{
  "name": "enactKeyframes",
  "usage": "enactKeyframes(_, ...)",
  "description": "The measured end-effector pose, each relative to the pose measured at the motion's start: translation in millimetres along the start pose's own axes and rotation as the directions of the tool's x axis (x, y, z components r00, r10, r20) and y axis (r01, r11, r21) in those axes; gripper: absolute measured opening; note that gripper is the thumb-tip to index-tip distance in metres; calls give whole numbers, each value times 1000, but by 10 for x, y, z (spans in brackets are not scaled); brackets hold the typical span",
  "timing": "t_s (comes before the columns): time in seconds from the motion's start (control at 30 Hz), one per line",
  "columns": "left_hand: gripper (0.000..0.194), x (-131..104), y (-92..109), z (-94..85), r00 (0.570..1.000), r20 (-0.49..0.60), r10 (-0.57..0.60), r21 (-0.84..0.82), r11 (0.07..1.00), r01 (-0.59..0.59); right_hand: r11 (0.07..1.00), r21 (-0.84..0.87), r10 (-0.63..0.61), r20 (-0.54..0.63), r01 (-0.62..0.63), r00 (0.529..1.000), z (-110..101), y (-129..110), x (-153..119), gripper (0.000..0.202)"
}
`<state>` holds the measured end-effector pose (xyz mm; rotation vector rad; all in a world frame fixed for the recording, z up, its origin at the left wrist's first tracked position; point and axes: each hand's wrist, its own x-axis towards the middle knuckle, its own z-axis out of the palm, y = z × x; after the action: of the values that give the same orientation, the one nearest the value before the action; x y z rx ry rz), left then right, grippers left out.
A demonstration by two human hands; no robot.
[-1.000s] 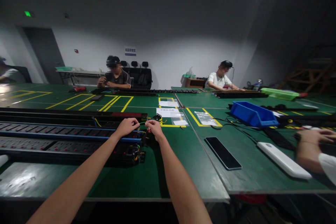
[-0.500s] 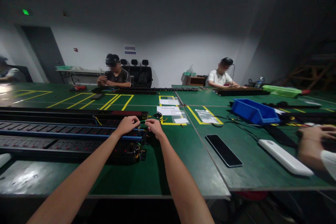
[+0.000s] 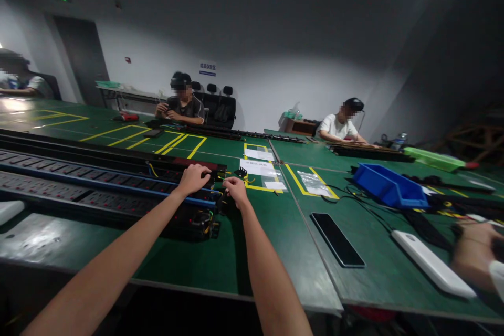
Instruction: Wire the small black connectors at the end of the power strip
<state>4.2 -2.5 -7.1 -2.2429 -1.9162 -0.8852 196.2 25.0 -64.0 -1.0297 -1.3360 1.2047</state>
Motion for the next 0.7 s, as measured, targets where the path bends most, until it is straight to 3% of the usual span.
enactKeyframes(0.17, 28, 5, -21, 27, 998, 42, -49, -8, 999, 49, 998, 30, 51, -37, -50, 998, -76, -4, 86, 22)
enactKeyframes(0.3, 28, 5, -23, 36, 995, 69, -75, -12, 997, 75, 996, -9, 89, 7, -89, 996, -98, -20, 210, 24)
enactKeyframes(0.43, 30, 11, -24, 46, 992, 77, -99, -15, 995, 100, 989, -150, 11, 40, -5, 999, -58, -1, 256, 22)
enactKeyframes(0.7, 36, 36, -45, 45, 990, 78, -121, -13, 992, 122, 952, -262, -133, 107, 157, 985, -24, 80, 202, 21)
